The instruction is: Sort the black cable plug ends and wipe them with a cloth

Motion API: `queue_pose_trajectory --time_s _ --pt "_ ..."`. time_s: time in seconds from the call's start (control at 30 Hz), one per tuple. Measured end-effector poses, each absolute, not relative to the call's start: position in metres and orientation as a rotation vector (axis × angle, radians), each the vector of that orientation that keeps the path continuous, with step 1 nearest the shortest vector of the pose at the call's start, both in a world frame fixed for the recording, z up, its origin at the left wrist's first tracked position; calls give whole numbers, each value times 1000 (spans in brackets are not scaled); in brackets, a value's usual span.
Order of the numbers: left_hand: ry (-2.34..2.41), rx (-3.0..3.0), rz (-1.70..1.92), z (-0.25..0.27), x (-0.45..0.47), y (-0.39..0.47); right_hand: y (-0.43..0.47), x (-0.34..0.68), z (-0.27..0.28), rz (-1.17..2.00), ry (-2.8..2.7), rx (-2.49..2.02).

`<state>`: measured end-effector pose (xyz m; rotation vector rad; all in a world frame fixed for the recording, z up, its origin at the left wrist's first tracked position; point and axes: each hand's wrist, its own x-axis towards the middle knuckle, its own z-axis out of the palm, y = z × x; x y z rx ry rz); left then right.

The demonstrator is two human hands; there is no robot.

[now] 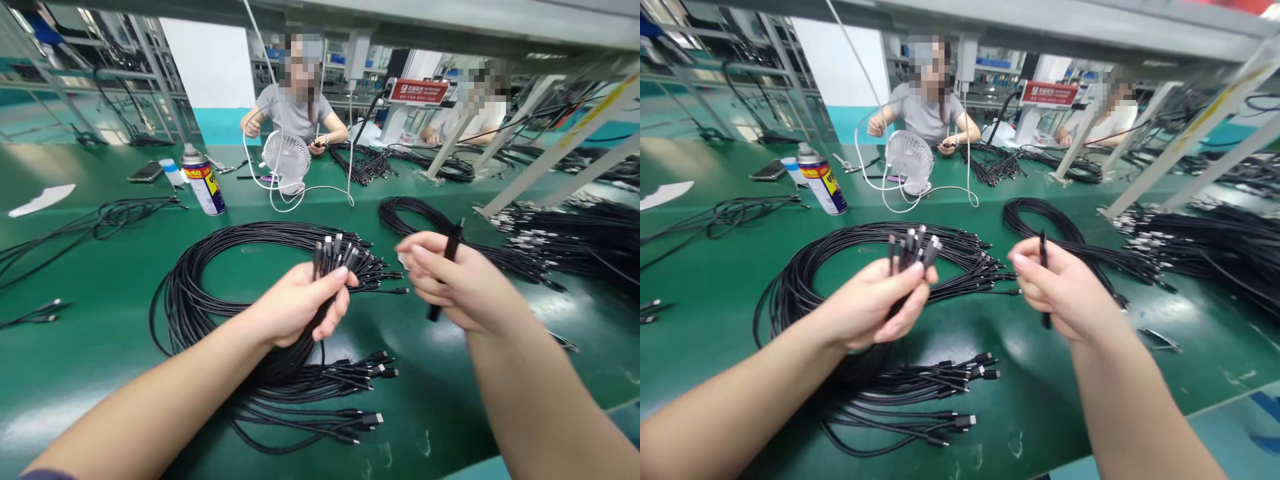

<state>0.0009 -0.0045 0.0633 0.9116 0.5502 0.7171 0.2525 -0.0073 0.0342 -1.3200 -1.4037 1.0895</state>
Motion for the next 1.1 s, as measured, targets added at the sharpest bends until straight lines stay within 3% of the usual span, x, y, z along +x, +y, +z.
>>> queue_pose_trajectory --time_s 0.23,0.93,1.1 --pt "585 940 638 -12 26 5 8 179 17 1051 -1516 -1306" --pt "654 938 652 -4 23 5 -3 177 5 1150 -1409 -1270" --pt "657 886 658 -2 22 3 -1 176 2 1352 -1277 -1157"
